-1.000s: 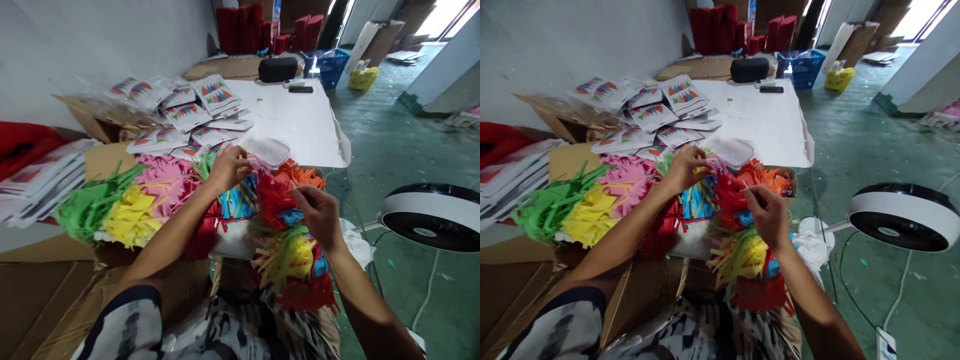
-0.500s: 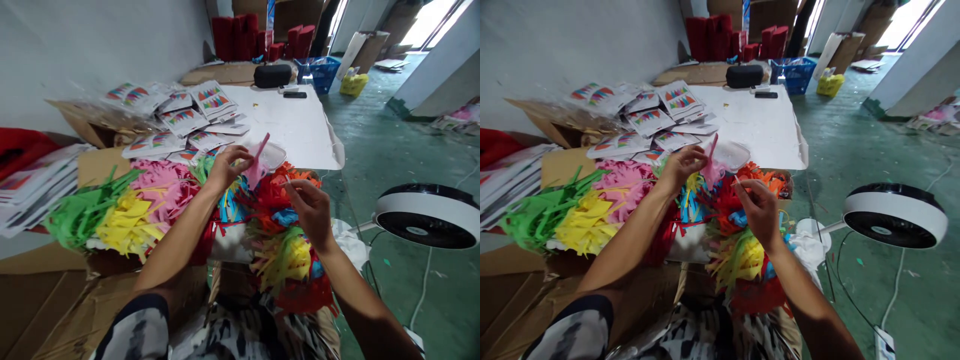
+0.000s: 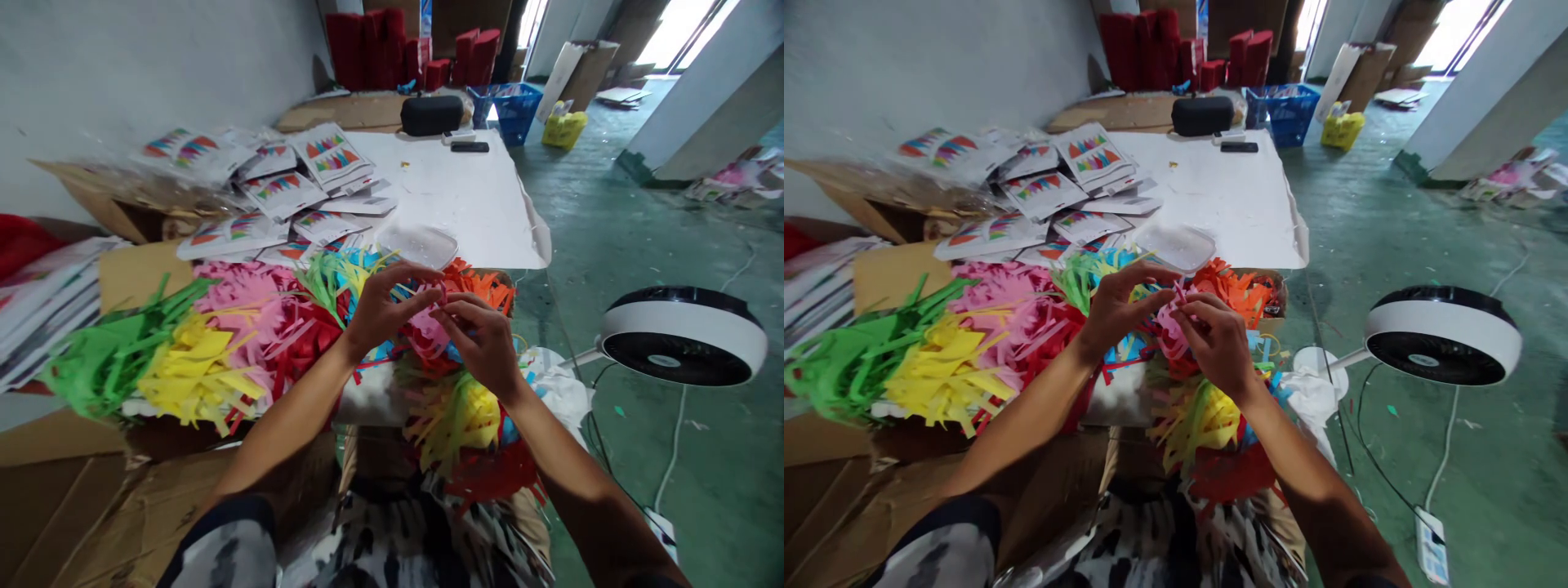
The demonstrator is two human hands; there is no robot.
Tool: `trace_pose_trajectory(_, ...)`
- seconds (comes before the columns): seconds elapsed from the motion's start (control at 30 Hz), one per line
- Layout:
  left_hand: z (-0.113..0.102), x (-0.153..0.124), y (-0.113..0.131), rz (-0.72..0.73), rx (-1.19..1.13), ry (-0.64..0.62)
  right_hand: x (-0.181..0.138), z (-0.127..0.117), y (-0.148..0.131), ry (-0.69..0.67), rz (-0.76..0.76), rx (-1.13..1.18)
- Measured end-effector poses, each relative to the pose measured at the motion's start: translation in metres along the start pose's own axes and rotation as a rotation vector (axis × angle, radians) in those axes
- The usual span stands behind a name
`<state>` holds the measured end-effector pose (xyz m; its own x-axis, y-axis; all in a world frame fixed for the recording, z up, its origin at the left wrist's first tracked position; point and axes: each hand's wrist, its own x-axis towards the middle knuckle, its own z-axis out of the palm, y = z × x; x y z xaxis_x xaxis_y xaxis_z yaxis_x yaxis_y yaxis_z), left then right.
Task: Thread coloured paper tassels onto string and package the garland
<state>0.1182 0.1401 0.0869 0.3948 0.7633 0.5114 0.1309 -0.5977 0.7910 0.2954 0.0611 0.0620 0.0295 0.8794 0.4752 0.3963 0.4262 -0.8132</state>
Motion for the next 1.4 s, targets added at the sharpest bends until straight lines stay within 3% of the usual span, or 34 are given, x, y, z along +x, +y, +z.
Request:
trace_pose_trajectory(0.17, 0.009, -0.007, 0.002, -0.124, -0.107, 0.048, -0.001, 0.001, -0.003, -0.007, -0.011, 0.001)
trace_pose_trajectory(0.37, 0.008, -0.009, -0.007, -0.235, -0.330, 0.027, 0.002, -0.002, -0.003, -0.067, 0.119, 0.247)
trace_pose_trajectory(0.63, 0.007, -0.010, -0.015, -0.153, -0.350, 0.029, 0.003, -0.005, -0.005, -0.142, 0.302, 0.448)
trace_pose_trajectory(1.0, 0.004, -0.013, -0.011, -0.134, -0.237, -0.015, 0.000, 0.002, 0.000, -0.068, 0.180, 0.257)
trace_pose_trajectory(1.4, 0.008, -0.016, -0.013, -0.257, -0.442, -0.017, 0.000, -0.001, 0.001, -0.081, 0.232, 0.386)
